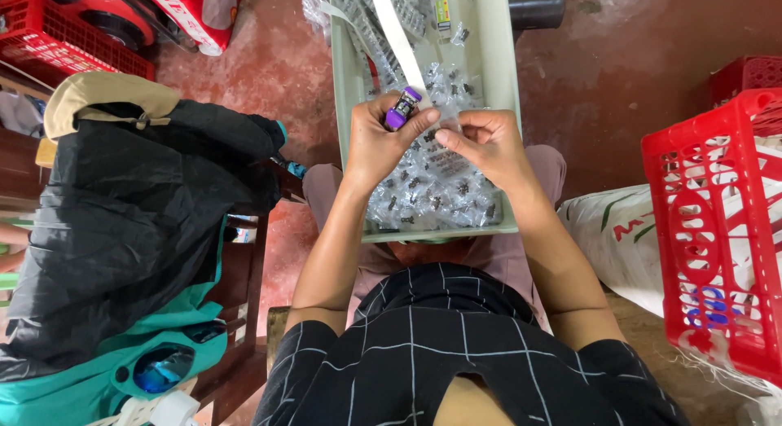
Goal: Assembling small purple components onto a white plastic strip and placing them into a bin filled with bagged items.
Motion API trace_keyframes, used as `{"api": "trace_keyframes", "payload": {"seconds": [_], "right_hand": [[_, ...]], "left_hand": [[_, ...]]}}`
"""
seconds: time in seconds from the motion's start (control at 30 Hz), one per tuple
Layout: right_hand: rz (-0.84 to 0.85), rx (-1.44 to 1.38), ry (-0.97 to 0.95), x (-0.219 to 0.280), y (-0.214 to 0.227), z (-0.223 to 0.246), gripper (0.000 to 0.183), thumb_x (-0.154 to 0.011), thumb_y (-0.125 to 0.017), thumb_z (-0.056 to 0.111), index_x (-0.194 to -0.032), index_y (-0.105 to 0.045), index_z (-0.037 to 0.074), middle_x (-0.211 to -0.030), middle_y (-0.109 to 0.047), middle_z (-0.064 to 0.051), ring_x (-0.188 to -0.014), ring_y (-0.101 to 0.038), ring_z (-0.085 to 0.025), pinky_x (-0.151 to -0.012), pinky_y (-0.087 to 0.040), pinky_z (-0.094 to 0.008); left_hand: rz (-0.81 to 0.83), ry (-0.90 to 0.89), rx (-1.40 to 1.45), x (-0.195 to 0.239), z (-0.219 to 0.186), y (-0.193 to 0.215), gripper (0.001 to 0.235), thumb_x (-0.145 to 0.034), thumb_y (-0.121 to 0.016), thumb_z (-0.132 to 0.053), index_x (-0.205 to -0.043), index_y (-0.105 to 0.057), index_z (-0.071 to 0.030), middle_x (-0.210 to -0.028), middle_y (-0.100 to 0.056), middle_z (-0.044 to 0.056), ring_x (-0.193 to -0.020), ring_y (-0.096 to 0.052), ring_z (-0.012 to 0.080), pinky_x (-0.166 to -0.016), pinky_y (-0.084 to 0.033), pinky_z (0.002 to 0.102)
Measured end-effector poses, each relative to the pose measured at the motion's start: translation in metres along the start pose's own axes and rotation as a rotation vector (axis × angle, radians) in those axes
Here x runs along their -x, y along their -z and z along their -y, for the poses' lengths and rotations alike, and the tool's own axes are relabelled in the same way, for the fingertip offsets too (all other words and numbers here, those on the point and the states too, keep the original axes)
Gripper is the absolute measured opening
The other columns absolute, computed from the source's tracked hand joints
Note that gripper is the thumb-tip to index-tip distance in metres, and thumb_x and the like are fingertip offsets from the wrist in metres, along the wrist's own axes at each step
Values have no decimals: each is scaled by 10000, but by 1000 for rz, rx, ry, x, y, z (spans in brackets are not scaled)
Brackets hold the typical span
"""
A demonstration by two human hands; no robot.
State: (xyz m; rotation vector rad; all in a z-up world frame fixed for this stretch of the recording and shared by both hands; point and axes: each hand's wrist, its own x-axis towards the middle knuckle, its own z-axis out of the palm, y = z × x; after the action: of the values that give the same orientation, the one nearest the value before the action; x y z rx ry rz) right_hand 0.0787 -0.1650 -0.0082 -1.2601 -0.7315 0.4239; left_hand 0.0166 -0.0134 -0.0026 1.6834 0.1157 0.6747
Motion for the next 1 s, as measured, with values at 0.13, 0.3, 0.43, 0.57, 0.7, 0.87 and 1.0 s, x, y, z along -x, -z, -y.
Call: {"api": "trace_keyframes", "payload": {"seconds": [0.13,0.3,0.43,0.57,0.7,0.87,1.0], "right_hand": [[-30,-8,-2,0,0,5,52,-797,-700,-11,-832,-664,-25,-603,-496,8,-589,-447,6,-533,-441,-140],[-79,-46,-25,-1,1,7,90,-788,-718,12,-854,-667,-21,-644,-545,0,-609,-503,10,-566,-473,-136],[-79,-39,-29,-3,1,5,92,-786,-722,8,-855,-667,-19,-650,-550,-5,-614,-495,5,-568,-475,-143],[-81,-51,-18,-1,-1,7,93,-784,-721,-9,-856,-665,-29,-639,-536,-13,-612,-500,-4,-571,-483,-153],[-84,-67,-13,-1,-1,7,98,-776,-724,-20,-850,-662,-36,-629,-517,-2,-620,-504,-2,-580,-487,-155],[-84,-57,12,-4,3,2,89,-787,-722,-20,-843,-657,-43,-625,-504,-9,-621,-515,-18,-588,-497,-171],[-91,-42,46,-5,5,4,98,-792,-721,-26,-862,-655,-43,-631,-473,6,-626,-506,-9,-594,-488,-158]], "left_hand": [[16,71,29,3,-23,6,184,-733,-769,-109,-644,-620,-49,-480,-429,-46,-474,-359,4,-447,-257,135],[11,94,46,3,3,14,187,-749,-765,-118,-637,-634,-47,-445,-391,-58,-459,-328,-9,-438,-244,132],[4,93,45,3,2,13,206,-756,-754,-104,-613,-611,-66,-442,-391,-67,-460,-328,-17,-438,-236,125],[7,91,46,2,5,12,196,-764,-749,-105,-623,-617,-70,-438,-398,-60,-461,-321,-16,-436,-235,129],[8,85,35,2,7,13,173,-767,-745,-107,-645,-631,-66,-444,-405,-56,-470,-318,-10,-442,-236,135],[73,81,-27,8,-8,18,187,-822,-695,-193,-851,-607,-31,-577,-505,25,-531,-383,46,-495,-300,182],[277,-40,-129,7,-59,24,400,-948,-525,-221,-1246,-442,32,-824,-521,134,-774,-472,194,-707,-426,318]]}}
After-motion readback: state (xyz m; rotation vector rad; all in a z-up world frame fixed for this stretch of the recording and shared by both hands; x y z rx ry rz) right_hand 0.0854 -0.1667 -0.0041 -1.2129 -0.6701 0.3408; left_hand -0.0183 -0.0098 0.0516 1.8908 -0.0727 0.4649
